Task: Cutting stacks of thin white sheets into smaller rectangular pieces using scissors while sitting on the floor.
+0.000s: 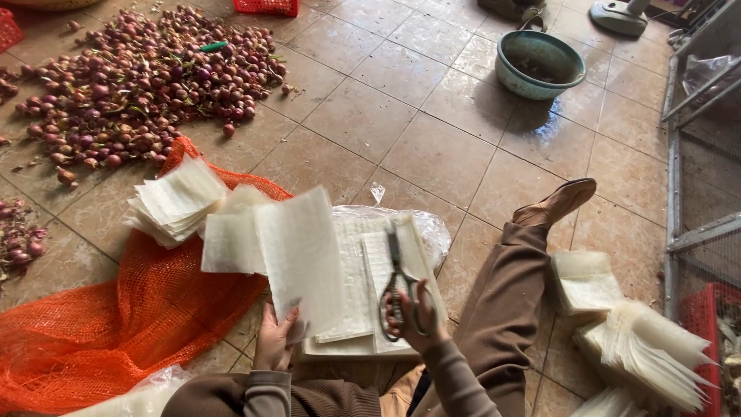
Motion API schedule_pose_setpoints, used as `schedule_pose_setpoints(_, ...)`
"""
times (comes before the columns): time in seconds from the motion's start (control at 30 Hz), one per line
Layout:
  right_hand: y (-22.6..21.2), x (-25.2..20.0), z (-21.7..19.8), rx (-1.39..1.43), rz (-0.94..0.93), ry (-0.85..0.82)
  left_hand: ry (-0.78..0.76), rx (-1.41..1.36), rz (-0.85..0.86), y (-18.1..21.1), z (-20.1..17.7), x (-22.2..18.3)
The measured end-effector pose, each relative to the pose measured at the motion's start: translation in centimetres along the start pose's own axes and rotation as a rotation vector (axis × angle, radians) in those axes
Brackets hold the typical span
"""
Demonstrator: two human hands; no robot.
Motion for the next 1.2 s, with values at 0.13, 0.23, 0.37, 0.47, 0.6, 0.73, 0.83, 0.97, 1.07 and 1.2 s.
schedule_pose_setpoints(0.13,-6.0,-4.6,-8.0,-0.398,-0.419,0.164,-0.144,0.006,-0.049,-1.7,4.7,-0.4)
schedule_pose_setpoints(0.23,-7.8,-8.1,-13.3,-0.841,-0.388,0.623,-0.235,0.121,-0.086,-4.8,9.8,-1.0)
schedule_pose_setpoints(0.37,-5.2,-9.2,-16.1,-0.747,-0.386,0.747,0.03,0.738,-0.058,-10.6,14.0,0.9)
schedule_pose_setpoints(0.47,-2.0,-8.1,-18.3,-1.105,-0.267,0.708,0.322,1.527,0.285,-17.8,11.7,6.8)
schedule_pose_setpoints(0.6,-1.5,-7.8,-15.9,-1.23,-0.253,0.688,0.4,1.511,0.336,-18.2,12.1,5.2)
schedule_pose_setpoints(0.73,-0.8,-7.0,-16.4,-1.308,-0.203,0.672,0.304,1.055,0.205,-18.9,11.1,6.1)
schedule_pose_setpoints(0.83,-1.0,-7.7,-14.9,-1.154,-0.176,0.675,0.188,0.78,0.022,-17.6,10.6,5.4)
schedule_pose_setpoints(0.97,-0.3,-8.4,-13.2,-0.62,-0.228,0.623,0.032,0.796,-0.23,-13.4,11.5,3.1)
schedule_pose_setpoints(1.07,2.4,-7.9,-14.5,-0.526,-0.33,0.601,-0.163,0.57,-0.328,-9.7,11.2,1.0)
schedule_pose_setpoints(1.2,5.4,-8.4,-9.3,-0.323,-0.295,0.732,-0.233,0.025,-0.444,-7.8,11.9,-6.4)
Point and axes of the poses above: each hand's wrist, its own x-axis towards the middle knuckle, its own z-axis out of the palm, y = z × x, the point moved 7 cm from there along x, towards the middle knuckle, and after that the axes turned 14 degrees about -z, right-handed, at the moved point
